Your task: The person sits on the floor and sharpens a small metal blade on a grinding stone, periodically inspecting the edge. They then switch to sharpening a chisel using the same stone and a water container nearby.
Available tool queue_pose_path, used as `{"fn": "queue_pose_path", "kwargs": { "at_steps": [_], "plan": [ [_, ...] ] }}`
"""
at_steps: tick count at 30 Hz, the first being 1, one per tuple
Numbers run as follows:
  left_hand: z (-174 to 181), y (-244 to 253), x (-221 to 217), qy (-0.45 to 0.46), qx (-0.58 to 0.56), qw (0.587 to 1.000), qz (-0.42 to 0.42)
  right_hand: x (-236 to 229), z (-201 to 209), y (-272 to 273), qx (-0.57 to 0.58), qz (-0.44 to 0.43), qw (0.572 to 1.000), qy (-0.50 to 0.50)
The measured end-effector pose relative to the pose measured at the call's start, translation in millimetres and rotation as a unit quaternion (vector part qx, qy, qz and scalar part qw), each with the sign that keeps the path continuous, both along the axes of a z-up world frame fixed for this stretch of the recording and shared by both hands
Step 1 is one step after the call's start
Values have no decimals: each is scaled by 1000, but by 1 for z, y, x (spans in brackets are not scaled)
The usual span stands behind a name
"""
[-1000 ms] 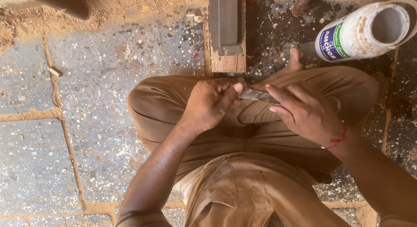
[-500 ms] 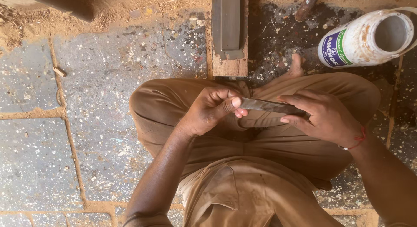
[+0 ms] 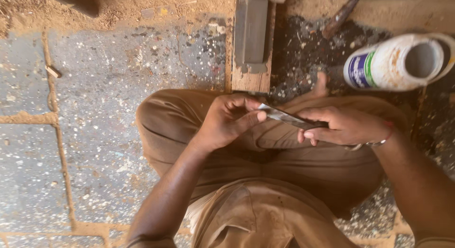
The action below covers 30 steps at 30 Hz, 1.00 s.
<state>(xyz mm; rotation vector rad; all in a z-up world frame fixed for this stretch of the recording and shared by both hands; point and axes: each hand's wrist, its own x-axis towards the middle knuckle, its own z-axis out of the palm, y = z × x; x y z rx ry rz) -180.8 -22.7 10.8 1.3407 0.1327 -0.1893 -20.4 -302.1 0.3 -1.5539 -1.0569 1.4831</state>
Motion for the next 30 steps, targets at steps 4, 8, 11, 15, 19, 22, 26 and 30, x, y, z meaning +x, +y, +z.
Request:
{"fn": "queue_pose_path", "kwargs": {
  "at_steps": [4,8,11,15,19,22,26,30],
  "plan": [
    [-1,9,21,-34,146,985,86,30,-18,14,17,34,998,46],
    [-17,19,57,-122,302,937,128,68,-28,19,-49,-26,997,46],
    [-38,23,83,-42,406,902,141,85,-48,32,-66,-51,996,1],
    [-56,34,115,-40,414,891,181,103,-70,46,-63,-102,993,2],
    [-71,39,125,-35,412,898,152,110,-81,53,-99,-107,989,36],
    [-91,36,126,-8,365,919,150,106,-82,58,-99,-117,988,11],
    [-115,33,127,147,279,942,112,95,-73,64,-142,-136,970,-141],
    [-105,29,131,161,306,928,137,97,-61,75,-123,-121,944,-281]
  ]
}}
